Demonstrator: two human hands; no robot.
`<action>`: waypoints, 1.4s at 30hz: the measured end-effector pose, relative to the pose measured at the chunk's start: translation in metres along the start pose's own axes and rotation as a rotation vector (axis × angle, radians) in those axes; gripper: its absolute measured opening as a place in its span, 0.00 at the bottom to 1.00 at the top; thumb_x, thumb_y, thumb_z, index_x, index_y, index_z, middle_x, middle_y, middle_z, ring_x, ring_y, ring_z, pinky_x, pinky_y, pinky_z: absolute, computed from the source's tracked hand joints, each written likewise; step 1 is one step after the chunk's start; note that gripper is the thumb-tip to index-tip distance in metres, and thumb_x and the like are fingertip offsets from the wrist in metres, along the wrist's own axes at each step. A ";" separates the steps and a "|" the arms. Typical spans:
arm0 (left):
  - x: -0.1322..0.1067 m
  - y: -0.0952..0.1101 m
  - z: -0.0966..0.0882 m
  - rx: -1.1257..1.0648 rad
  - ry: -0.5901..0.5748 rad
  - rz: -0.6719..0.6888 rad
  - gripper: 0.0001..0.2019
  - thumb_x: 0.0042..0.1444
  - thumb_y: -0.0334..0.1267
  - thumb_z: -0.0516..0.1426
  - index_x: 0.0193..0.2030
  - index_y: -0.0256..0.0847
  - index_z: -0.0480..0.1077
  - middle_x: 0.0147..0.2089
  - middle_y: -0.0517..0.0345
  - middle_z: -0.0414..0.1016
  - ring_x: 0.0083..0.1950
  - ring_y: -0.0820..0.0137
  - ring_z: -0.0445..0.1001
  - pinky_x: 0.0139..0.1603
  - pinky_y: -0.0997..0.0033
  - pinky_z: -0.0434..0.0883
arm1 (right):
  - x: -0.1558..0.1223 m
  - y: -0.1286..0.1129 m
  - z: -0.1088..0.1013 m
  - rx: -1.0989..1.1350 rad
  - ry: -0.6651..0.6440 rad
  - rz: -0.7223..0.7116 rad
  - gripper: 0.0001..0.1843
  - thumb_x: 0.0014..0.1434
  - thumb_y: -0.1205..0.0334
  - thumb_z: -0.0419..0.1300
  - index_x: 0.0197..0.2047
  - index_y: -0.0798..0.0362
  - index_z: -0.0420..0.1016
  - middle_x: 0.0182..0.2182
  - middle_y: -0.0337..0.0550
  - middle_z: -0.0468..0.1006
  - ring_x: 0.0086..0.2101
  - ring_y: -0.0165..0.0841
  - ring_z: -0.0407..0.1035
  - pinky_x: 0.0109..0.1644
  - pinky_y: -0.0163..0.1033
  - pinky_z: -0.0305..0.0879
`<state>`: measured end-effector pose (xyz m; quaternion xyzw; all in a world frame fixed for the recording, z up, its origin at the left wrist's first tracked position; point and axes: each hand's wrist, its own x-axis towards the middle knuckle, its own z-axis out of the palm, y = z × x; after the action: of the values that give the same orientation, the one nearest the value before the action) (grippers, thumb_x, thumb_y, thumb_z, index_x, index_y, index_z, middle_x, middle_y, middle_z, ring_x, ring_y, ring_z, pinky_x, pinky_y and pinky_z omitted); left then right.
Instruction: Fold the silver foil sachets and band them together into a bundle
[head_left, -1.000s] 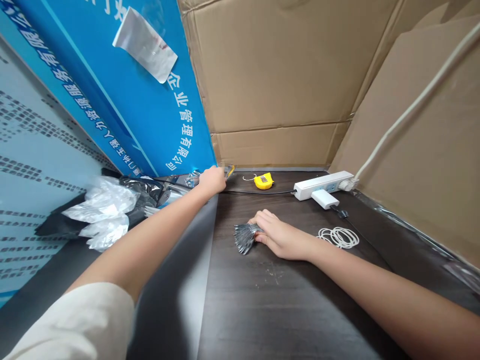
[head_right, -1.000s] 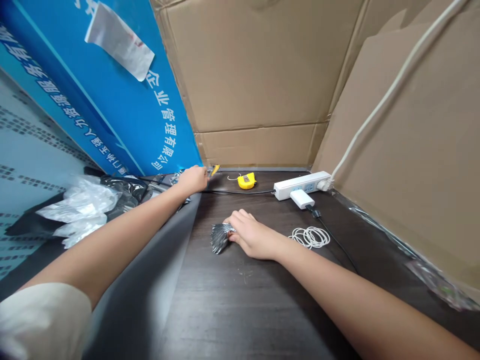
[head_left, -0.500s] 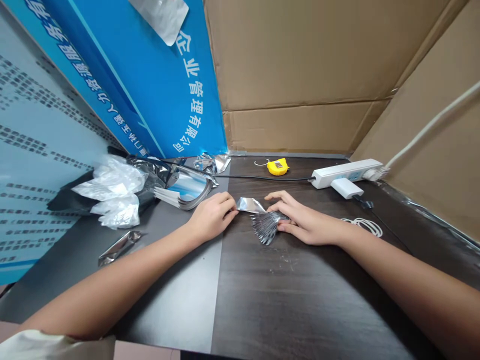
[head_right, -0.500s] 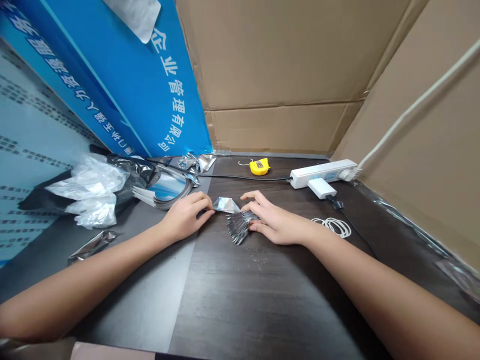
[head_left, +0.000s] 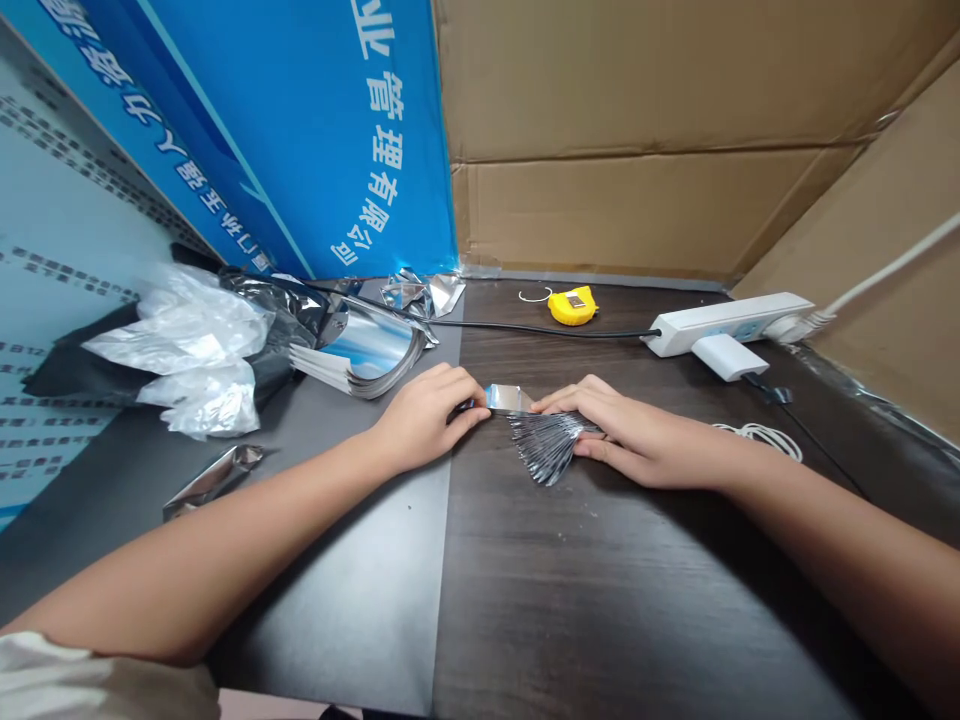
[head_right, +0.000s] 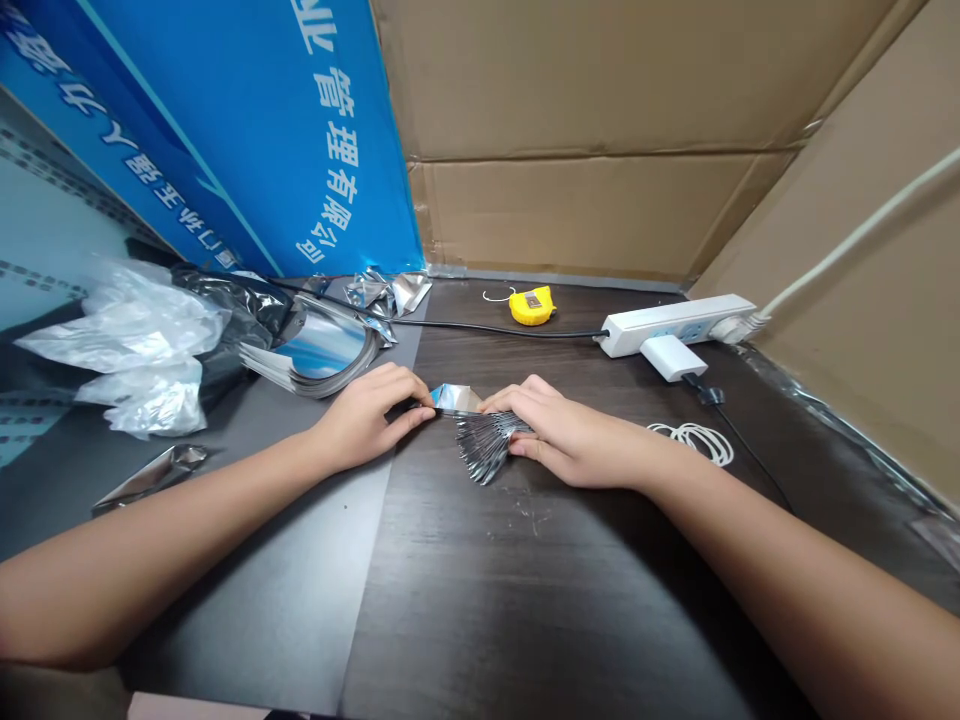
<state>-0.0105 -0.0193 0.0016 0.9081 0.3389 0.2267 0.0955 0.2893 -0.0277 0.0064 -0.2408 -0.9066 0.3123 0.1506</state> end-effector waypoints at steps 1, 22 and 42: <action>0.000 -0.001 0.000 -0.016 -0.002 0.007 0.07 0.68 0.37 0.56 0.39 0.38 0.73 0.40 0.54 0.78 0.42 0.66 0.72 0.46 0.65 0.68 | 0.000 0.000 0.000 0.000 -0.003 0.001 0.19 0.73 0.61 0.50 0.65 0.50 0.61 0.58 0.54 0.71 0.54 0.45 0.62 0.58 0.55 0.65; 0.011 0.002 -0.001 -0.108 -0.004 -0.374 0.07 0.56 0.34 0.66 0.41 0.39 0.76 0.38 0.59 0.79 0.33 0.73 0.74 0.37 0.72 0.69 | 0.003 0.000 -0.001 -0.038 -0.033 0.028 0.19 0.72 0.58 0.51 0.64 0.49 0.60 0.58 0.55 0.70 0.55 0.46 0.64 0.58 0.56 0.65; 0.012 0.014 0.002 0.164 -0.018 -0.502 0.08 0.58 0.40 0.65 0.31 0.40 0.76 0.32 0.55 0.79 0.32 0.65 0.74 0.33 0.66 0.67 | 0.004 -0.009 0.002 0.010 -0.014 0.032 0.21 0.70 0.61 0.53 0.65 0.49 0.63 0.59 0.55 0.72 0.57 0.46 0.64 0.61 0.57 0.65</action>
<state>0.0060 -0.0220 0.0087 0.8023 0.5700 0.1594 0.0778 0.2823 -0.0328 0.0108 -0.2521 -0.9021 0.3209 0.1404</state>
